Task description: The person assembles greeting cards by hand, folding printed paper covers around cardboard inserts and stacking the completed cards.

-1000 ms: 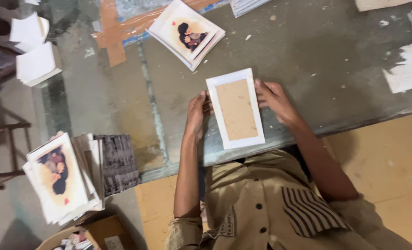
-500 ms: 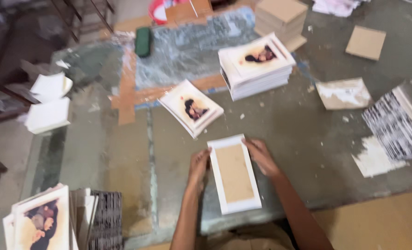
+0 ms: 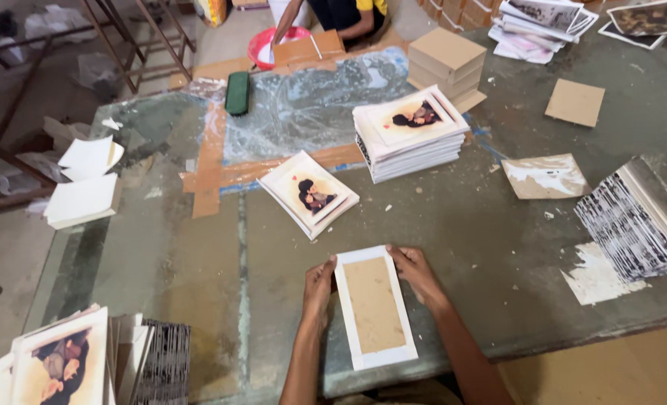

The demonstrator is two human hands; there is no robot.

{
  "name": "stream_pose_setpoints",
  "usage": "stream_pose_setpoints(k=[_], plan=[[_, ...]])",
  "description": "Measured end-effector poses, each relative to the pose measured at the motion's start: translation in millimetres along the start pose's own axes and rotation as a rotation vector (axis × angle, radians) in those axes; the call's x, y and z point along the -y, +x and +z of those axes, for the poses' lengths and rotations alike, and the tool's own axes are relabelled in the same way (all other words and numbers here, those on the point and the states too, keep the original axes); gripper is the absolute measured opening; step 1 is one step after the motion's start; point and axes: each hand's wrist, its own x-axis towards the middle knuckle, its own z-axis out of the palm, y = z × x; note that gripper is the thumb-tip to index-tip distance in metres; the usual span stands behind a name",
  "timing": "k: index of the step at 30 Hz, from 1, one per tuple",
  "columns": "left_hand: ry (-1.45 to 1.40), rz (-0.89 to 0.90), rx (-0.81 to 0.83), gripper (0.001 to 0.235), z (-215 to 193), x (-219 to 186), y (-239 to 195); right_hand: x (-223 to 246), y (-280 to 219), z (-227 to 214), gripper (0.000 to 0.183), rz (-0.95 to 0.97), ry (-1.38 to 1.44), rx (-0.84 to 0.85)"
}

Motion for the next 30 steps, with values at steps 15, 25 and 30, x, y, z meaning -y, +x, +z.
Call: stream_pose_setpoints(k=[15, 25, 30], plan=[[-0.078, -0.082, -0.009, 0.022, 0.4, -8.2, 10.8, 15.8, 4.1, -1.2, 0.027, 0.075, 0.056, 0.09], [-0.182, -0.117, 0.134, 0.028, -4.2, -24.8, 1.3, 18.0, -0.5, 6.2, 0.019, 0.029, -0.007, 0.066], [-0.069, -0.238, 0.176, 0.026, -16.6, -24.1, 4.1, 22.5, -4.5, 6.9, 0.016, 0.04, 0.01, 0.062]])
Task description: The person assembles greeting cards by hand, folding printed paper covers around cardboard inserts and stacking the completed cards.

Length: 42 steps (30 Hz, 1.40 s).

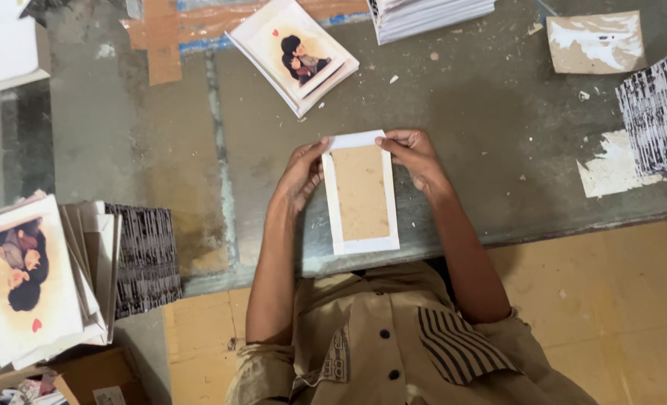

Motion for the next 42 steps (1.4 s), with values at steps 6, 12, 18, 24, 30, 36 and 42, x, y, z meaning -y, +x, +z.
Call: stream_pose_setpoints(k=[6, 12, 18, 24, 30, 36, 42], plan=[[0.043, 0.028, 0.008, 0.025, -5.1, 9.8, 3.8, 4.5, -5.0, 0.9, 0.015, -0.008, -0.026, -0.02], [0.08, 0.074, 0.042, 0.024, 1.5, 10.2, -3.5, -2.0, -7.1, 1.8, 0.016, -0.009, -0.078, -0.026], [0.187, 0.17, 0.276, 0.022, -0.6, -20.6, -15.0, 18.4, -5.4, -8.5, 0.023, -0.054, -0.069, 0.171], [0.798, 0.332, 0.067, 0.018, -16.7, -25.0, -15.2, 40.9, -11.1, -10.2, 0.029, -0.323, -0.565, 0.267], [1.147, 0.916, -0.003, 0.03, -6.6, -4.8, -24.6, 38.9, -38.7, 2.1, 0.015, -0.802, -0.919, 0.147], [1.294, 0.799, 0.134, 0.056, 3.6, -0.5, -38.9, 47.9, -53.7, 6.8, 0.014, -0.734, -0.895, 0.122], [1.313, 0.786, 0.128, 0.043, 5.9, 5.9, -42.7, 52.8, -56.7, 18.5, 0.083, -0.747, -0.944, 0.365]])
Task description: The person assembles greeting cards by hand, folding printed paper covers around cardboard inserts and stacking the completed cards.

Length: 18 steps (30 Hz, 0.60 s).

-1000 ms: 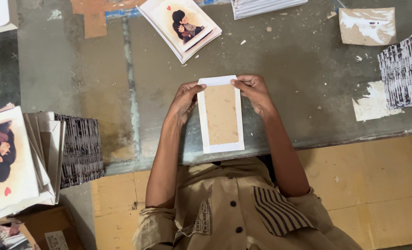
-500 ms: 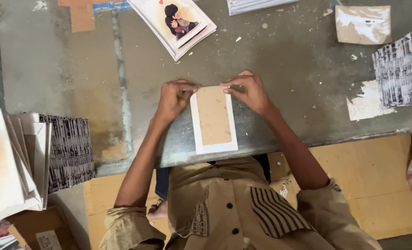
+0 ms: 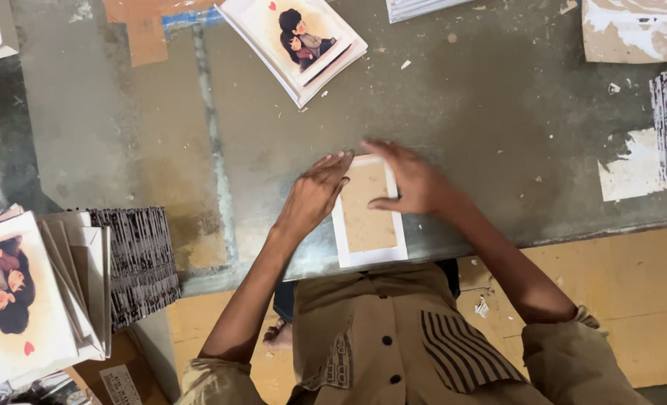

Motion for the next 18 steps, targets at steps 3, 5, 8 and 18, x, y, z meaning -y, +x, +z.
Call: stream_pose_setpoints(k=[3, 5, 8, 18], plan=[[0.014, 0.017, -0.03, 0.041, 4.2, -0.3, -0.5, 0.9, -0.5, 9.1, 0.086, -0.057, -0.133, 0.091], [0.029, 0.022, -0.033, 0.039, 8.2, -0.9, -2.4, 0.8, -4.1, 15.2, 0.081, -0.066, -0.18, 0.12], [0.012, 0.019, -0.025, 0.042, 10.1, 1.9, -1.9, -0.2, -9.8, 21.0, 0.075, 0.005, -0.179, 0.148], [-0.032, 0.005, -0.12, 0.047, 7.5, -9.1, -5.7, 7.9, -23.5, 32.4, 0.061, 0.088, -0.14, 0.032]])
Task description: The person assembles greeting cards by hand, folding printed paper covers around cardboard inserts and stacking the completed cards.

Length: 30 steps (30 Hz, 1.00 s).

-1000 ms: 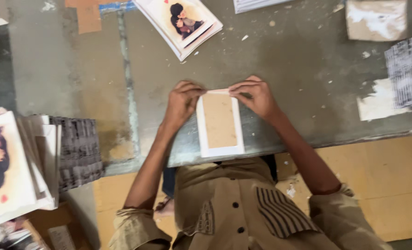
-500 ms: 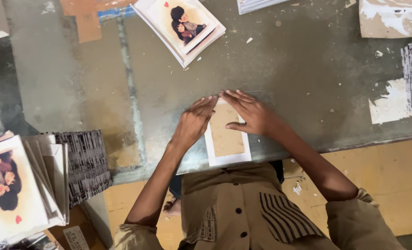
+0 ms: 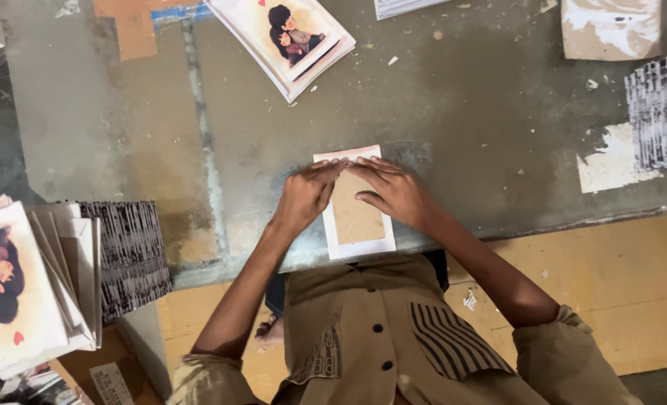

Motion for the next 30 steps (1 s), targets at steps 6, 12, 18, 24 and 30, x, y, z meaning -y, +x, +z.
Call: stream_pose_setpoints(k=[6, 12, 18, 24, 30], plan=[[-0.466, -0.117, 0.153, 0.033, -27.9, 28.2, 40.4, 12.3, -15.4, 3.1, 0.064, 0.064, 0.052, -0.059], [-0.494, -0.088, -0.523, 0.052, -44.2, 26.5, 128.0, 38.3, -21.4, 8.6, 0.113, 0.169, -0.01, -0.19], [0.434, -0.109, -0.005, 0.063, 27.4, -3.5, 103.7, 29.9, -18.9, 15.9, 0.119, 0.229, 0.039, -0.238], [0.458, -0.007, 0.086, 0.069, 41.2, 11.5, 84.7, 26.8, -33.8, 27.4, 0.134, 0.276, 0.028, -0.278], [0.34, -0.23, -0.122, 0.063, 26.9, 4.6, 143.4, 19.8, -30.2, 33.1, 0.143, 0.269, -0.012, -0.331]])
